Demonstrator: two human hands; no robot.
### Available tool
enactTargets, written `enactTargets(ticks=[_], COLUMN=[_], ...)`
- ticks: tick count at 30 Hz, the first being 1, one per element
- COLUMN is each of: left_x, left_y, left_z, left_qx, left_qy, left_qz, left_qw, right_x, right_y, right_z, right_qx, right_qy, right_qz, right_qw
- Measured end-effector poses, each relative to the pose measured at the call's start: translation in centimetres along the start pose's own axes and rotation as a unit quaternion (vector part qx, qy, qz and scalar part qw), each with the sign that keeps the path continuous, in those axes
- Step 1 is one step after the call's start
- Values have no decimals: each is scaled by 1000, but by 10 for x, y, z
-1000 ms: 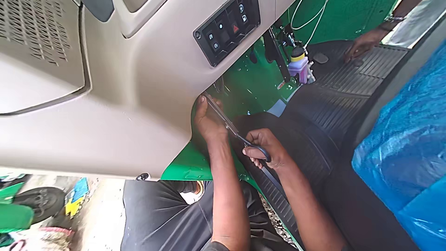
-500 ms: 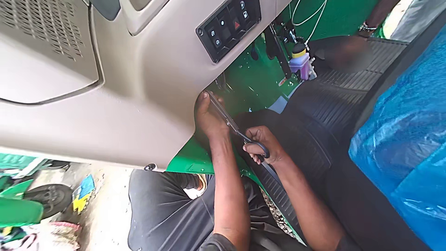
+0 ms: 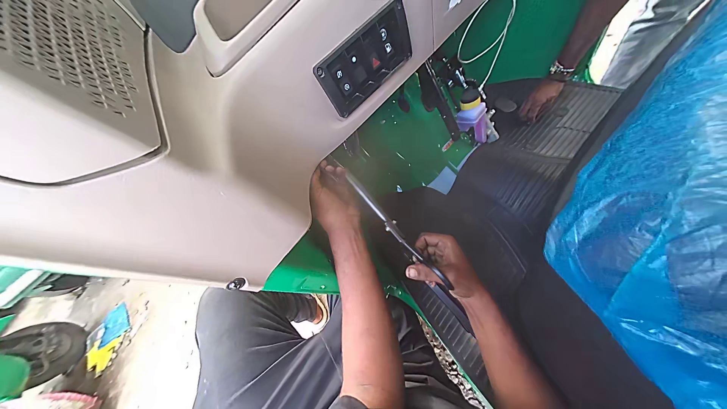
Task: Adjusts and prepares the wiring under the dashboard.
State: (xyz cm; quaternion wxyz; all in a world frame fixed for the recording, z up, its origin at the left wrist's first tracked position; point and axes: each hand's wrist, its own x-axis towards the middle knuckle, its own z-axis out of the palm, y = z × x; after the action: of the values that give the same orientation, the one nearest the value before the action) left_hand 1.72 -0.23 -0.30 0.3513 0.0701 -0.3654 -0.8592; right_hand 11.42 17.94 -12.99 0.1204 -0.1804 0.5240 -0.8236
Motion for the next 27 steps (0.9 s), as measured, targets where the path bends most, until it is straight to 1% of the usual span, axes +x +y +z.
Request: enactTargets(ticks=[2,3,4,5,6,7,8,9,10,12,14,17,19,20,21,22,23,24,25,26,27], left_x=[-1,-2,-3,-6,-9,-10,-11,-13,-14,-13,-15,-19,-20,-22,-21,-20,-19,-18,-18,-19,-20], left_y=[2,4,5,6,6,7,7,7,7,6,7,7,6,6,5,4,2,2,0,-1,-1], left_z=[0,0,1,1,1,0,-1,-3,-3,-1,-2,-2,-4,-5,-6,-7,-9,-10,-11,-12,-12], left_qx=[4,9,15,22,32,42,53,60,64,59,55,73,113,131,140,146,154,163,173,182,191], left_qy=[-1,1,4,8,9,5,-5,-5,2,14,23,11,8,8,7,4,2,2,4,8,7], left_qz=[7,6,6,7,10,14,18,21,25,30,27,39,61,72,81,91,99,104,107,106,103], left_qw=[1000,1000,1000,1000,999,999,998,998,998,998,998,997,992,989,987,985,983,981,979,978,976], right_x=[-9,-13,-17,-21,-25,-24,-21,-19,-17,-11,-9,-7,-8,-8,-6,-2,7,21,40,61,82], right_y=[8,10,11,9,5,-1,-3,-1,3,15,27,33,34,32,28,23,18,13,8,0,-10], right_z=[-4,-6,-8,-10,-10,-9,-7,-7,-8,-15,-24,-41,-39,-33,-26,-18,-9,1,14,29,44], right_qx=[2,-33,-110,-225,-356,-464,-535,-575,-597,-616,-612,-593,-580,-577,-574,-562,-531,-471,-379,-271,-187], right_qy=[57,99,143,178,196,194,191,186,179,178,177,136,91,76,69,67,74,82,90,90,85], right_qz=[6,18,37,69,112,159,201,238,267,301,325,362,376,367,335,279,196,112,34,-28,-74], right_qw=[998,994,983,955,907,850,798,761,735,707,699,707,717,725,744,776,821,871,920,958,976])
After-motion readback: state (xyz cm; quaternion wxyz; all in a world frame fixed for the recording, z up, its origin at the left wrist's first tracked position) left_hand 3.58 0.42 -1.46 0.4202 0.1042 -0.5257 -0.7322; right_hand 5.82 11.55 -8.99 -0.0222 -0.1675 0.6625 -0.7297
